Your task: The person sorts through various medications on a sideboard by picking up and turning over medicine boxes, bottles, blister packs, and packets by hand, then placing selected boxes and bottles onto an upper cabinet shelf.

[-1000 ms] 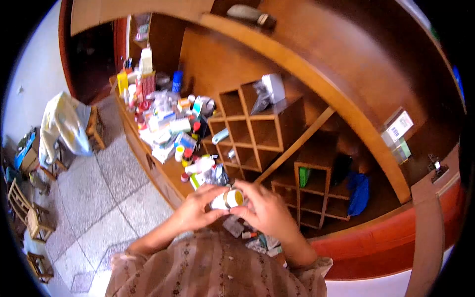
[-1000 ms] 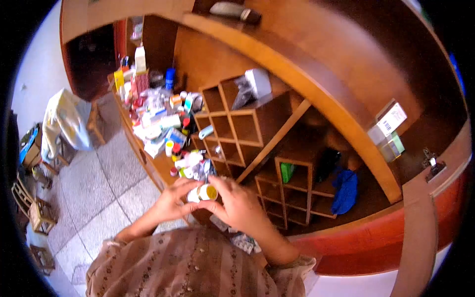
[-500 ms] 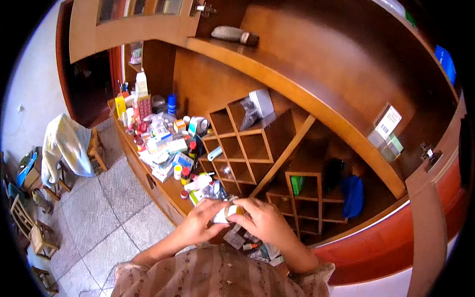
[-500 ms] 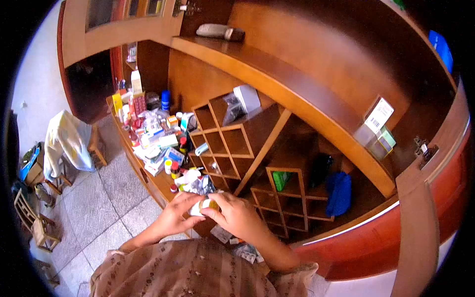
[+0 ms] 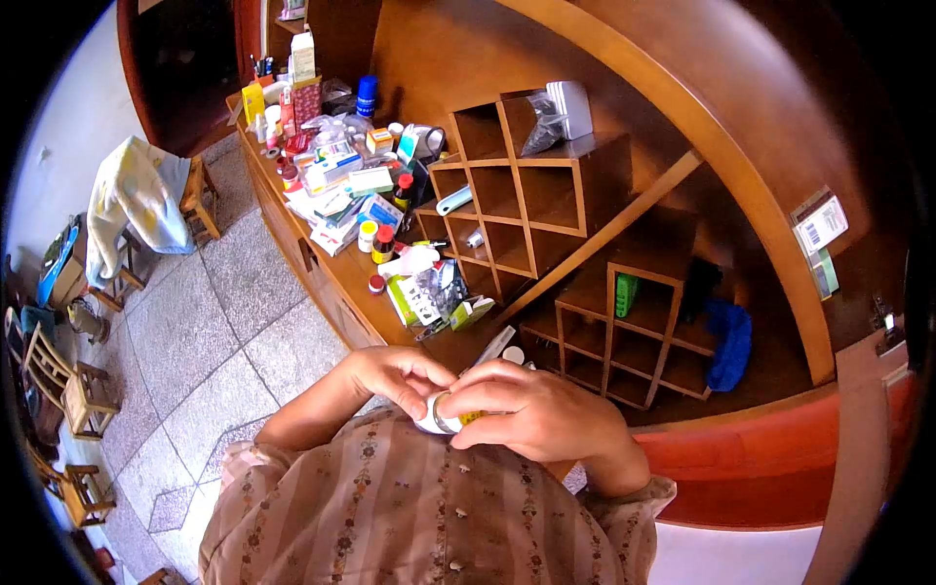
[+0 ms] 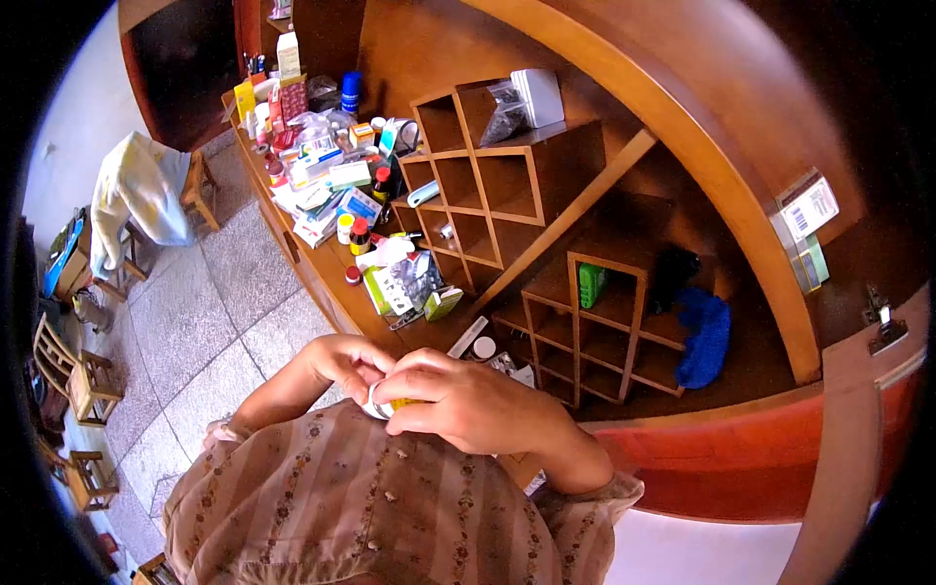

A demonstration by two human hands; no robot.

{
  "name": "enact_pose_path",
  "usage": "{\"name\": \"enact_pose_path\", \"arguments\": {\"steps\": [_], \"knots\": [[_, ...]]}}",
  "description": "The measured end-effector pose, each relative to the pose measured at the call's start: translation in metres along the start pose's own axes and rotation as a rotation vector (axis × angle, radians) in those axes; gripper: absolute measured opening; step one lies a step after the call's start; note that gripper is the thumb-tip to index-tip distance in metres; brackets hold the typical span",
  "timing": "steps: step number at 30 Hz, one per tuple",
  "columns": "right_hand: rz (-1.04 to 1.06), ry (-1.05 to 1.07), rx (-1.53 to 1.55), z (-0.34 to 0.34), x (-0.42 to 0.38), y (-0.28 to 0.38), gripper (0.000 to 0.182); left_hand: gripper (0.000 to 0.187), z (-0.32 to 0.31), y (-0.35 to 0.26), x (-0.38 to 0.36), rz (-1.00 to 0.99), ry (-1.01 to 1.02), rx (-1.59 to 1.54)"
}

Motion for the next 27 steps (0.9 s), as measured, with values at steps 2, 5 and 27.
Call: {"name": "enact_pose_path", "arguments": {"steps": [2,5,27], "knots": [[0.104,-0.068,-0.248,0.006,0.000,0.006,0.039,0.056,0.006,-0.002,-0.003,0.039,-0.111,0.147],[-0.181,-0.314,-0.100,0.033,-0.010,-0.007,0.059,0.052,0.009,-0.021,0.003,-0.044,-0.380,0.313],[-0.144,-0.605,-0.065,0.051,-0.031,-0.001,0.028,0.050,0.011,-0.035,-0.003,-0.277,-0.469,0.328]]}}
Point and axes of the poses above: each hand's wrist, its own x-axis towards the middle knuckle, its own z-axis out of the back of the hand, y = z × x, the point moved 8 cm from there along x, towards the middle knuckle, and after that the axes turned 11 degrees about x, right-handed, at the moved point
